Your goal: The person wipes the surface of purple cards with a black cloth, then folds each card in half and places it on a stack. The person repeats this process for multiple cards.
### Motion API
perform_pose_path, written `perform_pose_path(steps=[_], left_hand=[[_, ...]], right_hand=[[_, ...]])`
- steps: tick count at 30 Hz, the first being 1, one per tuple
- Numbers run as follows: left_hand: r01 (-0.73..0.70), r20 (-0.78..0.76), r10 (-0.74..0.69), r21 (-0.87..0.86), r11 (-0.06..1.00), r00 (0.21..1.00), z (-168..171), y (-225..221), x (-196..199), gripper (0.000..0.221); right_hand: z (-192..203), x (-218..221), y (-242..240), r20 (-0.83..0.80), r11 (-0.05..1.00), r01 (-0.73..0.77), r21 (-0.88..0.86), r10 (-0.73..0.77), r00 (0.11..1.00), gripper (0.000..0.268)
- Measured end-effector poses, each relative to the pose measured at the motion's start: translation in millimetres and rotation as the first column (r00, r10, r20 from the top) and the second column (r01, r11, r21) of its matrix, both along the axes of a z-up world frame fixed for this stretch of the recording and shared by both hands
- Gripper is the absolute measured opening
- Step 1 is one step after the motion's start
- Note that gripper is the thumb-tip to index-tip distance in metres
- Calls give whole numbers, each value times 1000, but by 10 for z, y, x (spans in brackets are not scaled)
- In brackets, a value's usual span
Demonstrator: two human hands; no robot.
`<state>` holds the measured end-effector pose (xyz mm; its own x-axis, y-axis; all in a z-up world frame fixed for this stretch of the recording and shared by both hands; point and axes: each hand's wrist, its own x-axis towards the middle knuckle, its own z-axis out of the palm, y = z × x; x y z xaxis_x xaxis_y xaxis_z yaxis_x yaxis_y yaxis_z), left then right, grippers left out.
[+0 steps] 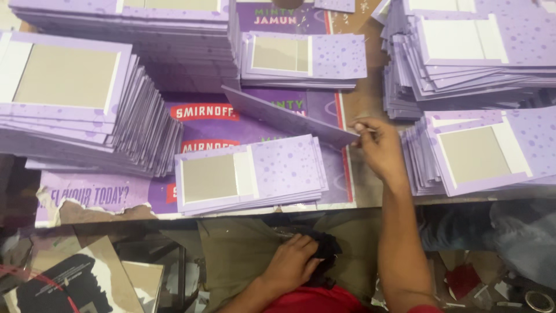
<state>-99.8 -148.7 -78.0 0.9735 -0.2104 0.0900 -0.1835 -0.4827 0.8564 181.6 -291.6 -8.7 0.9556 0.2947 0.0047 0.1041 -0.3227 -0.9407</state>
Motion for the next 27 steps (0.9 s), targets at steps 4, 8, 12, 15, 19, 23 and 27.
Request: perform_pose_path(steps=[4,8,12,15,19,23,27], left_hand=[[-23,-26,22,-11,1000,999,-79,12,-32,22],[-42,-60,40,-28,999,997,-64,52,14,21],[-59,-125,54,-38,998,991,-71,39,52,20],[-62,-146,53,-52,997,988,-63,62,48,20],[-84,-174,74,-47,995,982,-59,84,82,19],[-128,-121,120,-64,990,985,-79,37,75,23],[-146,-147,132,-89,985,980,-73,77,100,19]], right_hand=[[-157,-57,98,-182,989,22,145,5,983,39],[-84,-498,103,-23,950,231,-211,-241,970,57],[-169,-654,195,118,928,181,-324,-150,982,69],[-220,-280,397,140,903,227,-364,-188,972,69],[-200,106,622,-60,834,142,-533,-205,977,65],[-337,317,788,120,729,136,-671,-75,990,65],[-454,379,861,166,881,125,-456,-54,985,46]])
